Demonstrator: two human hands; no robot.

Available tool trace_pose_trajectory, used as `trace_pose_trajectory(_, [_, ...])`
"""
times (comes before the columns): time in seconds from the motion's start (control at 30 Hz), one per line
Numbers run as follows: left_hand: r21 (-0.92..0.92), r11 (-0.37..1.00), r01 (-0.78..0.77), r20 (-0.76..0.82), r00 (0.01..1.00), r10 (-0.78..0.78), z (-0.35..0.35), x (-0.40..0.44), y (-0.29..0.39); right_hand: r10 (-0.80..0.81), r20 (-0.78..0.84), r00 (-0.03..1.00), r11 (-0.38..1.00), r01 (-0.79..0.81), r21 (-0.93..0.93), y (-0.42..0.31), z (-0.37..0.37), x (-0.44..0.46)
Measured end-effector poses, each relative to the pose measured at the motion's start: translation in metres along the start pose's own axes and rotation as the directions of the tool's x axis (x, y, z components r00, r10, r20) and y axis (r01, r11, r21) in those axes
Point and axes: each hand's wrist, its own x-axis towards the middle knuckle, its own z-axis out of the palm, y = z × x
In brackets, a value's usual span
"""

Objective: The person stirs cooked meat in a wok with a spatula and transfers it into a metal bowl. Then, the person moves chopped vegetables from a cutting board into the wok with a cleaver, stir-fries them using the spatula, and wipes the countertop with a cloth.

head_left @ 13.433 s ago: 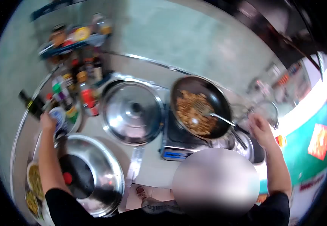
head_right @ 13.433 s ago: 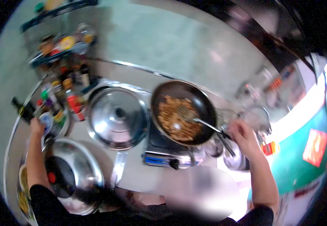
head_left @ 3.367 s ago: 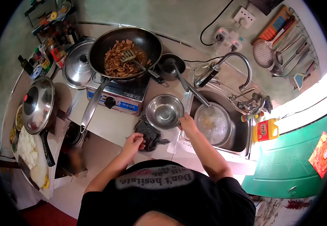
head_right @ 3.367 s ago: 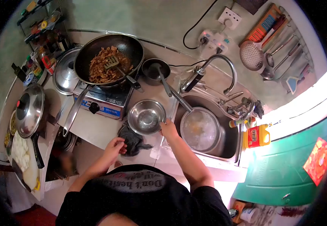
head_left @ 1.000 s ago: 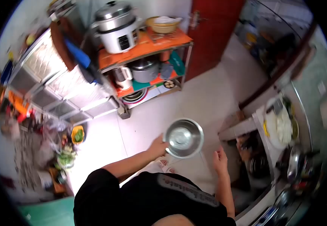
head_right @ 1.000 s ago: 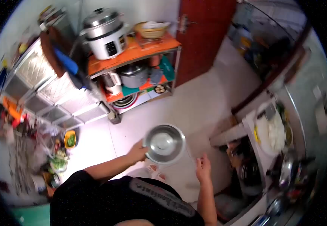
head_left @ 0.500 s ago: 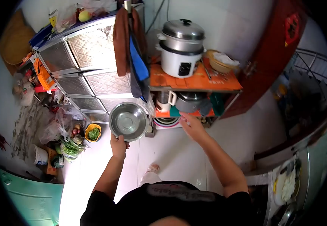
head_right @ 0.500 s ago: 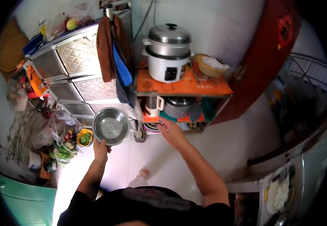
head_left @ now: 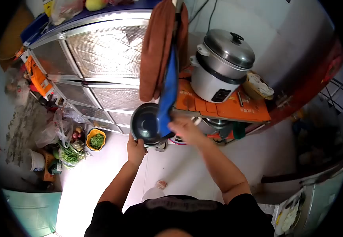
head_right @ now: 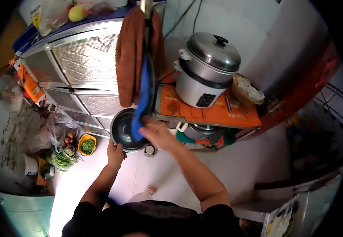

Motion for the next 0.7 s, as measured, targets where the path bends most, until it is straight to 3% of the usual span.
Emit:
trace_pose_trajectory(0.03, [-0.018,0.999,0.028,0.08,0.996,-0.027,0.008,-0.004,0.004,-0.205,0.089,0.975,0.947,0.221,-0.234,0.016,0.009,-0.005])
trace_pose_trajectory(0.07, [0.111,0.993,-0.03,0.137,0.99,0.014,0.019,-0.011,0.012,-0.269,0.157,0.95,0.854,0.311,-0.417,0.03,0.019,-0.003])
trace_pose_trajectory(0.1, [-0.01,1.0,0.018,0.171,0.985,-0.016,0.032,-0.022,0.028,-0.317,0.24,0.917,0.715,0.398,-0.575,0.034,0.024,0.003])
trace_pose_trajectory(0.13, [-0.05,0.999,-0.006,0.182,0.983,0.015,0.039,-0.023,0.029,-0.278,0.154,0.948,0.671,0.306,-0.675,0.037,0.023,0.003])
trace_pose_trajectory(0.17, [-0.091,0.995,-0.028,0.185,0.982,0.044,0.043,-0.025,0.03,-0.259,0.161,0.952,0.523,0.279,-0.805,0.031,0.014,0.004])
trace_pose_trajectory(0.27, [-0.084,0.991,-0.102,0.207,0.971,0.117,0.048,-0.023,0.037,-0.302,0.066,0.951,0.461,0.206,-0.863,0.018,0.006,0.001])
trace_pose_trajectory(0.33, [-0.057,0.986,-0.154,0.181,0.97,0.161,0.053,-0.017,0.036,0.049,-0.008,0.999,0.646,-0.038,-0.762,0.012,0.008,-0.008])
trace_pose_trajectory(0.37, [-0.031,0.977,-0.212,0.149,0.965,0.214,0.056,-0.014,0.037,-0.021,0.142,0.99,0.65,0.122,-0.75,0.009,0.007,-0.007])
trace_pose_trajectory(0.43, [-0.052,0.977,-0.209,0.147,0.966,0.215,0.061,-0.006,0.037,-0.021,0.125,0.992,0.875,0.079,-0.478,-0.002,0.008,-0.008])
trace_pose_trajectory(0.47, [0.024,0.881,-0.472,0.085,0.879,0.469,0.062,0.006,0.034,-0.019,0.118,0.993,0.875,0.074,-0.478,-0.004,0.008,-0.01])
trace_pose_trajectory(0.53, [-0.056,0.826,-0.562,0.072,0.822,0.564,0.059,0.013,0.029,-0.158,0.149,0.976,0.806,0.215,-0.551,-0.008,0.004,-0.011])
trace_pose_trajectory(0.57, [-0.056,0.822,-0.567,0.072,0.819,0.57,0.054,0.006,0.039,-0.164,0.149,0.975,0.804,0.22,-0.552,-0.009,-0.001,-0.014])
trace_pose_trajectory(0.63, [-0.255,0.95,-0.181,0.084,0.974,0.208,0.041,-0.005,0.058,-0.197,0.048,0.979,0.601,0.16,-0.783,-0.008,-0.016,-0.022])
trace_pose_trajectory(0.67, [-0.297,0.942,-0.156,0.077,0.979,0.187,0.035,-0.006,0.058,-0.038,-0.081,0.996,0.65,-0.037,-0.759,-0.014,-0.023,-0.023])
trace_pose_trajectory(0.7, [-0.234,0.964,-0.13,0.101,0.982,0.157,0.026,-0.008,0.054,-0.041,-0.08,0.996,0.65,-0.034,-0.759,-0.018,-0.022,-0.021])
